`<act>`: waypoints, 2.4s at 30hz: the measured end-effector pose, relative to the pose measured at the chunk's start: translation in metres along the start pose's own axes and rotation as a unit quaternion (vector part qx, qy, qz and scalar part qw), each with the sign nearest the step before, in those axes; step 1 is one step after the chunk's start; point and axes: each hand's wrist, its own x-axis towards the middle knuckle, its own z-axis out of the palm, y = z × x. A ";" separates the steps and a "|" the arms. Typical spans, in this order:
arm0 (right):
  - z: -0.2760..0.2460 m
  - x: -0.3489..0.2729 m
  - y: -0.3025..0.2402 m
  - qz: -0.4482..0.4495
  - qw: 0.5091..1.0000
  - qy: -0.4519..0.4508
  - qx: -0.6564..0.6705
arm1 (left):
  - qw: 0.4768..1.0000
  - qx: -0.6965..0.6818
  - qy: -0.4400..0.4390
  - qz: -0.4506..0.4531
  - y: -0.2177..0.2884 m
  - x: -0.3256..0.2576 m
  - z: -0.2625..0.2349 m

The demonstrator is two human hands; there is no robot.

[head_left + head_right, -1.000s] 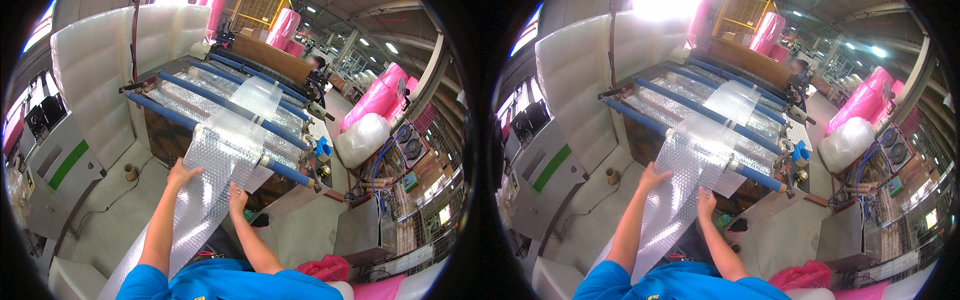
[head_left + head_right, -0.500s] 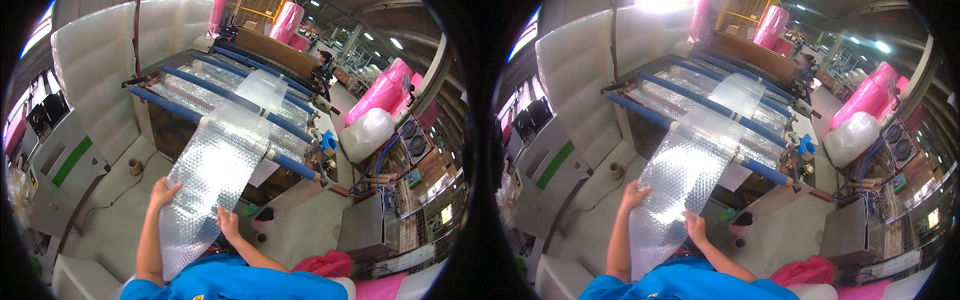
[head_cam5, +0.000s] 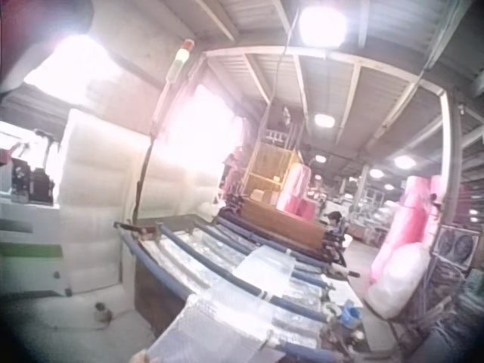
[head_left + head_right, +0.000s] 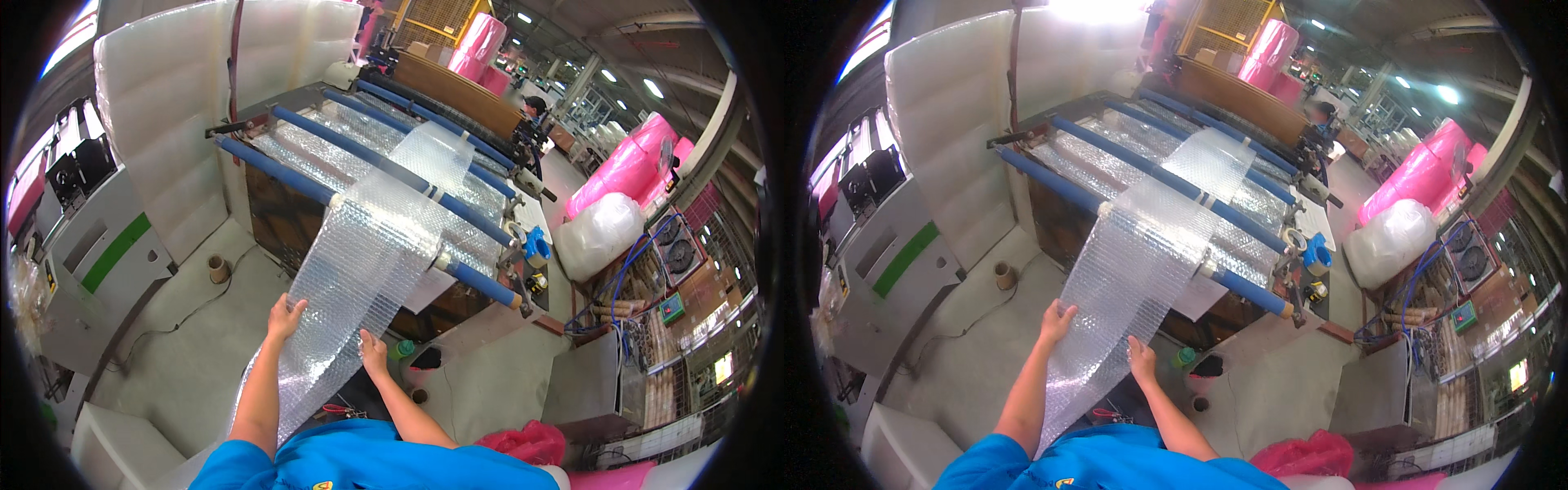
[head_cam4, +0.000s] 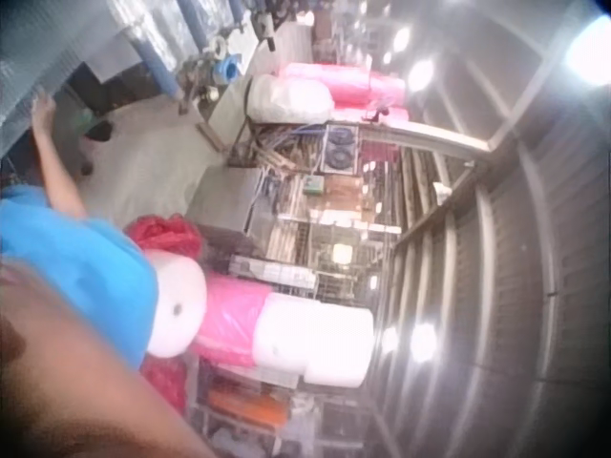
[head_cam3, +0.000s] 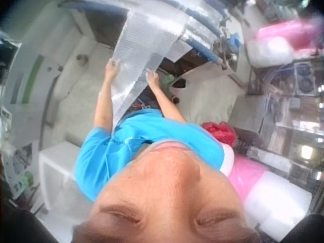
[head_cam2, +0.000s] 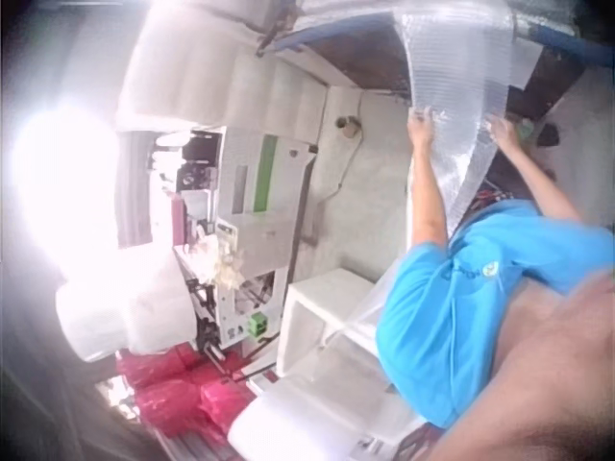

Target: The person holds and guides a sheet of bubble wrap as it moves through a series of rollers on a machine. The hands maintain tension and alignment on the material throughout the process.

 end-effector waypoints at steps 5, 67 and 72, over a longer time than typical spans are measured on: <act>0.002 0.002 0.001 0.024 0.999 -0.008 0.021 | 0.999 -0.039 -0.005 0.001 -0.005 0.002 -0.001; -0.001 -0.079 -0.122 0.012 0.996 -0.077 0.048 | 0.991 -0.106 -0.079 0.022 0.093 -0.026 -0.097; 0.002 -0.080 -0.128 0.030 0.992 -0.079 0.091 | 0.989 -0.120 -0.088 0.016 0.117 -0.032 -0.107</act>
